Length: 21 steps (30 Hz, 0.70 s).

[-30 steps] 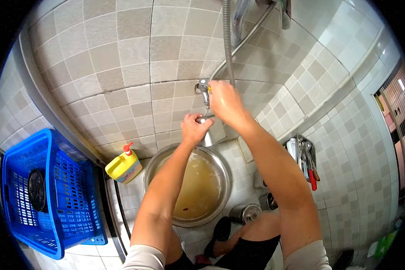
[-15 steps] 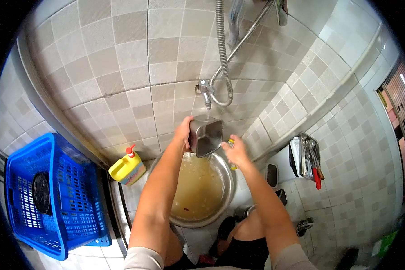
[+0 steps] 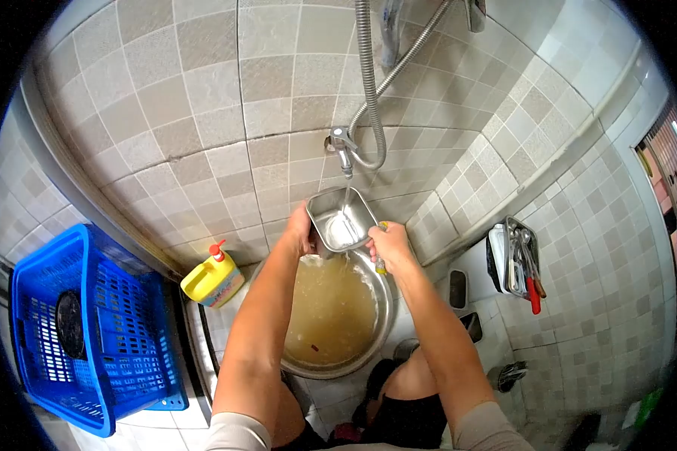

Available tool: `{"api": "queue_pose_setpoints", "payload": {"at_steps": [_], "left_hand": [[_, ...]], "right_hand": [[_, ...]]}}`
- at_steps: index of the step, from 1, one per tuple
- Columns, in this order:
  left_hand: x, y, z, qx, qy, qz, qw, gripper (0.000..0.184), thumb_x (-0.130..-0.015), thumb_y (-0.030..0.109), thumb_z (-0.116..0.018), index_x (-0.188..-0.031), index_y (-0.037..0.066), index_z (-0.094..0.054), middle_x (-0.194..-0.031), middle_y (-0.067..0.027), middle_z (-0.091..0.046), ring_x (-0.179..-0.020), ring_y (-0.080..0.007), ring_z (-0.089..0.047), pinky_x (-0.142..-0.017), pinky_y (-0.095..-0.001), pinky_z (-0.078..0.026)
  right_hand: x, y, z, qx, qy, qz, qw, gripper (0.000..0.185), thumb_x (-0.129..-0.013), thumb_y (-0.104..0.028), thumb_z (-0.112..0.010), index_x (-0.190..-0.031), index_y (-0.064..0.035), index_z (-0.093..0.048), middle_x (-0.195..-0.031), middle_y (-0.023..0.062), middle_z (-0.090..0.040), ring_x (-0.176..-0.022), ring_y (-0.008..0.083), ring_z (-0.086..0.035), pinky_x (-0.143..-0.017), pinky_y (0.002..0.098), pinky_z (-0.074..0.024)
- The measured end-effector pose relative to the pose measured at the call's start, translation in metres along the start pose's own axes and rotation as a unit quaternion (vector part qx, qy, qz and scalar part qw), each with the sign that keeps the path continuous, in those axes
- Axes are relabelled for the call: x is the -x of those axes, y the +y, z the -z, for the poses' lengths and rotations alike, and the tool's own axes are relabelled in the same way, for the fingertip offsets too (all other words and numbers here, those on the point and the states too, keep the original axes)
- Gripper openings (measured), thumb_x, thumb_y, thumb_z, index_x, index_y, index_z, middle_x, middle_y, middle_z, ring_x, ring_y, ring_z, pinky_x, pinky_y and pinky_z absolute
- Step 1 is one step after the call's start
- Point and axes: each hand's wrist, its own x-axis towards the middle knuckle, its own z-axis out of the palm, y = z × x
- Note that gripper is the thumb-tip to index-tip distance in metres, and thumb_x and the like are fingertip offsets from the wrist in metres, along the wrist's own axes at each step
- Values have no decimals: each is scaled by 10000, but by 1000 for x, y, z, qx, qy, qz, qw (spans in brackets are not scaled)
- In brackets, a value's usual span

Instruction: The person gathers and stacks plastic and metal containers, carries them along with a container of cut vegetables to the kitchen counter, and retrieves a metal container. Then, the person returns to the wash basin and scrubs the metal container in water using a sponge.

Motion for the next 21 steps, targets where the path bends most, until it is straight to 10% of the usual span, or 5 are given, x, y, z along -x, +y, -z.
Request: {"api": "queue_pose_setpoints", "payload": {"at_steps": [15,21], "left_hand": [[45,13,7,-227,170,-102,953,771,-902,669,-490,-1295,7,-525,-1237,-211,-573,-981,-365,-623,-727,-569,-545],[49,5,-9,-88,-7,-46,995,745,-967,665,-337,-1412,75,-426,-1421,-183,-442,-1161,-422,-547,-838,-605,-528]], "right_hand": [[-17,9,-9,-102,-37,-159,981,128,-878,-106,-568,-920,15,-560,-689,81,-564,-509,156,-488,-443,359,-439],[4,5,0,39,75,-9,996,300,-856,-132,-598,-1076,67,-550,-812,188,-647,-649,269,-642,-529,460,-496]]}}
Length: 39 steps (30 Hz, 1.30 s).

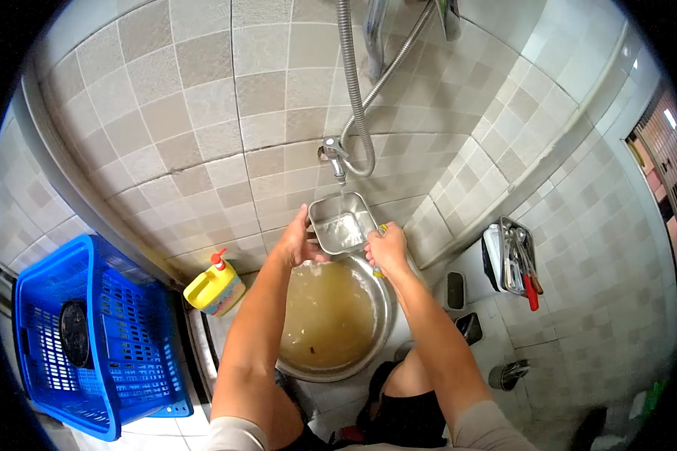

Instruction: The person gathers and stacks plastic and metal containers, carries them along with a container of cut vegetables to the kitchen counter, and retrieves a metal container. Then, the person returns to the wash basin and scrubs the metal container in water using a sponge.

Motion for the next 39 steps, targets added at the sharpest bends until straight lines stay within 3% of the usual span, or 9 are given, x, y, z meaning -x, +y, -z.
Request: {"api": "queue_pose_setpoints", "payload": {"at_steps": [3,7,16,20,25,29,32,34,39], "left_hand": [[-4,-6,-12,7,-17,-11,1000,703,-991,639,-292,-1389,82,-449,-1381,-182,-484,-1126,-418,-576,-804,-591,-552],[-49,-31,-5,-26,5,-24,999,551,-1028,534,-332,-1290,86,-515,-1173,-131,-627,-923,-329,-662,-612,-496,-592],[-44,-27,-3,17,1,-12,1000,354,-988,346,-418,-1139,83,-600,-1044,-115,-648,-809,-283,-646,-624,-499,-574],[-10,-18,-10,-16,49,-75,996,346,-855,181,-518,-1146,44,-647,-861,-62,-617,-746,-211,-605,-673,-377,-552],[-24,-31,17,-220,162,-377,885,431,-808,-49,-553,-1225,7,-646,-1051,-111,-698,-822,-162,-643,-720,-293,-530],[16,-20,3,-370,224,-350,831,391,-822,-11,-564,-1196,37,-669,-1105,-153,-706,-870,-182,-688,-757,-308,-542],[35,-14,-8,-487,214,-476,700,371,-799,6,-597,-1149,79,-695,-1074,-156,-703,-871,-267,-702,-781,-356,-556],[54,-6,-24,-585,195,-538,574,341,-778,48,-634,-1108,94,-705,-1073,-154,-696,-892,-354,-675,-790,-420,-555],[62,1,-33,-623,221,-450,600,231,-778,74,-620,-989,70,-716,-1034,-180,-688,-914,-360,-665,-785,-448,-545]], "right_hand": [[-6,14,9,189,98,191,958,405,-809,-170,-663,-1106,57,-507,-899,285,-651,-886,465,-636,-821,496,-484],[38,-16,13,310,122,268,904,353,-825,-177,-646,-1073,11,-479,-897,278,-658,-859,462,-639,-777,526,-486],[49,-13,19,391,60,213,893,357,-844,-171,-663,-1096,-4,-474,-919,270,-670,-896,468,-642,-793,531,-489],[22,12,14,392,11,172,903,337,-864,-180,-674,-1093,-19,-486,-967,263,-671,-942,461,-637,-806,537,-490],[15,26,-9,379,-6,171,909,314,-863,-225,-713,-1031,-37,-526,-958,233,-680,-954,448,-641,-793,536,-504],[12,43,-22,360,-19,164,918,322,-860,-226,-715,-1041,-27,-538,-949,235,-680,-957,456,-635,-801,539,-505],[0,72,-35,313,0,219,924,264,-870,-184,-694,-1024,-10,-568,-902,203,-695,-845,380,-691,-698,500,-541],[-1,68,-40,73,-184,-35,979,189,-873,-106,-674,-995,8,-586,-812,151,-682,-658,281,-674,-504,415,-515],[25,46,-25,-5,-293,-143,945,115,-872,-42,-635,-935,36,-579,-760,147,-641,-562,193,-612,-402,328,-455]]}}
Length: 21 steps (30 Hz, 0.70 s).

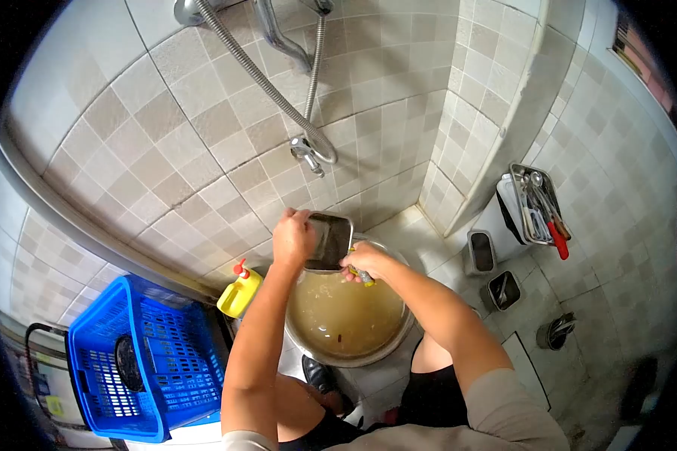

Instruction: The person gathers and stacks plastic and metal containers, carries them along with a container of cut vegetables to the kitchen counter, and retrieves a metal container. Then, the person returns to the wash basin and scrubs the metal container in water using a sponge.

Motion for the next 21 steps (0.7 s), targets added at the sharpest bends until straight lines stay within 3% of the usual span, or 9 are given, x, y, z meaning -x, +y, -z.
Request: {"api": "queue_pose_setpoints", "payload": {"at_steps": [3,6,8,11,13,15,16,19,21], "left_hand": [[-2,-43,-19,-47,-19,59,997,197,-751,63,-608,-915,25,-709,-969,-235,-672,-819,-410,-658,-752,-444,-549],[4,-67,-31,-52,-170,123,976,164,-753,49,-618,-873,-26,-700,-869,-232,-679,-660,-389,-669,-625,-433,-560],[12,-53,-28,248,-197,379,870,130,-784,38,-632,-832,-69,-690,-733,-169,-663,-571,-294,-660,-526,-396,-559],[18,-32,-32,412,-192,355,817,152,-816,47,-638,-769,-93,-678,-660,-132,-635,-564,-216,-646,-485,-370,-569],[22,-33,-33,406,-224,349,814,162,-822,43,-628,-810,-114,-666,-624,-148,-625,-552,-238,-653,-511,-380,-589],[26,-44,-21,309,-371,340,807,200,-832,58,-631,-920,-120,-655,-677,-158,-642,-561,-248,-661,-520,-379,-594],[21,-61,-16,252,-453,191,834,233,-845,68,-630,-988,-115,-641,-692,-154,-644,-556,-248,-655,-520,-379,-590],[19,-54,-9,400,-285,354,796,193,-851,64,-616,-943,-103,-647,-674,-140,-637,-522,-239,-634,-494,-373,-573],[21,-41,-18,427,-223,347,805,152,-862,60,-601,-907,-82,-634,-661,-126,-626,-509,-231,-621,-480,-372,-560]], "right_hand": [[13,-4,1,17,7,-15,1000,141,-862,-41,-638,-931,58,-564,-764,164,-637,-546,200,-603,-393,341,-451],[27,-8,11,56,50,5,997,132,-851,-57,-631,-884,53,-564,-746,154,-635,-538,189,-595,-407,345,-458],[33,-17,23,130,128,21,983,163,-828,-107,-643,-832,53,-609,-774,181,-675,-640,254,-667,-521,408,-524],[43,-20,39,389,237,129,881,222,-806,-137,-668,-912,58,-663,-888,227,-707,-834,357,-704,-702,461,-554],[52,-22,38,412,224,106,877,289,-790,-154,-682,-1011,32,-687,-1003,243,-698,-986,413,-669,-857,467,-528],[62,-19,32,459,189,109,861,252,-798,-125,-653,-986,37,-697,-1013,259,-690,-980,414,-670,-853,472,-534],[59,-16,25,459,200,144,854,232,-801,-101,-619,-961,47,-700,-1017,267,-685,-991,422,-663,-860,476,-529],[53,-29,26,404,216,144,877,218,-804,-92,-608,-947,41,-706,-1021,271,-681,-1003,431,-655,-851,482,-529],[59,-35,30,391,239,152,876,205,-817,-101,-616,-953,15,-716,-1016,259,-688,-993,427,-658,-840,477,-535]]}}
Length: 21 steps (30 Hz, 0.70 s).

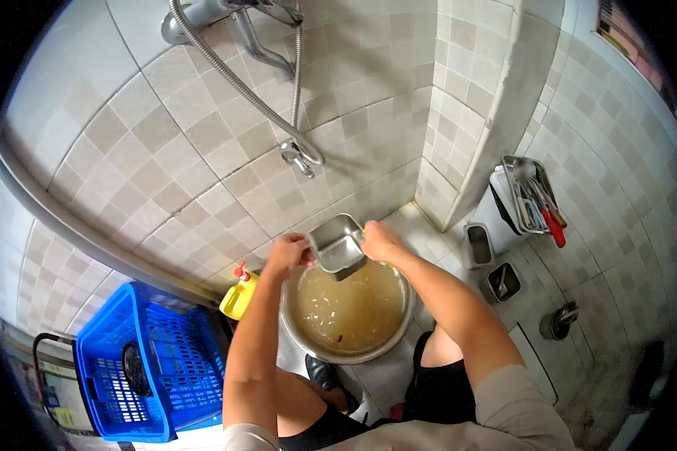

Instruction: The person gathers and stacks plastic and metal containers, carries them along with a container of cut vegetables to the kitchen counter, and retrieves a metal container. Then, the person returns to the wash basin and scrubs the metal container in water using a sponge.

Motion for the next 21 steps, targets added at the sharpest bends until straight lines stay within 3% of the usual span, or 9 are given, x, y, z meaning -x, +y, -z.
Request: {"api": "queue_pose_setpoints", "payload": {"at_steps": [2,3,4,6,7,8,10,12,21], "left_hand": [[12,-6,-13,-133,-30,28,990,159,-864,100,-626,-833,-55,-644,-707,-85,-636,-592,-168,-633,-536,-329,-541],[0,-23,3,-279,-137,-21,950,171,-849,105,-639,-838,-66,-642,-723,-98,-646,-572,-174,-624,-538,-322,-538],[2,-22,9,-276,-139,-21,951,171,-849,105,-639,-838,-66,-642,-723,-98,-646,-572,-174,-624,-538,-322,-538],[9,-24,21,-146,-95,121,977,175,-845,99,-647,-819,-75,-638,-739,-119,-653,-562,-186,-625,-529,-341,-538],[-25,-57,50,-219,-160,-37,962,192,-840,102,-672,-863,-83,-626,-747,-141,-663,-534,-203,-634,-490,-351,-536],[-26,-54,43,-219,-160,-39,962,192,-840,102,-672,-863,-83,-626,-747,-141,-663,-534,-203,-634,-490,-351,-536],[-16,-33,9,-69,56,-15,996,248,-856,45,-576,-1078,-64,-554,-702,-121,-621,-519,-204,-625,-457,-362,-558],[5,-15,-13,-135,59,-12,989,220,-856,18,-585,-1055,-61,-537,-761,-139,-634,-560,-235,-672,-444,-355,-553],[6,-23,-7,-241,65,-46,967,166,-827,-6,-609,-951,-16,-500,-742,-184,-633,-598,-282,-690,-475,-396,-529]], "right_hand": [[15,3,3,64,-44,-1,997,195,-828,-101,-616,-949,7,-722,-1001,248,-693,-978,418,-666,-835,476,-537],[22,6,-1,66,-56,8,996,205,-831,-106,-613,-952,20,-719,-986,242,-697,-964,407,-673,-832,476,-536],[23,5,-8,105,-71,45,991,226,-829,-110,-603,-965,35,-711,-982,246,-696,-955,413,-675,-832,483,-533],[22,-5,-15,98,-78,58,991,229,-822,-96,-590,-970,32,-709,-973,256,-692,-942,418,-676,-842,488,-531],[19,-8,-20,79,-30,88,993,194,-811,-69,-586,-922,31,-710,-947,269,-687,-933,414,-680,-829,491,-536],[17,-10,-17,80,-28,88,992,194,-811,-69,-586,-922,31,-710,-947,269,-687,-933,414,-680,-829,491,-536],[14,-17,-7,30,59,47,997,163,-804,-44,-589,-907,39,-685,-924,280,-682,-935,412,-680,-806,500,-541],[12,0,-8,87,56,93,990,209,-814,-7,-564,-1014,43,-599,-887,277,-685,-890,434,-682,-764,502,-551],[28,-2,4,136,69,184,971,171,-812,42,-545,-978,47,-508,-809,283,-674,-806,420,-692,-693,496,-548]]}}
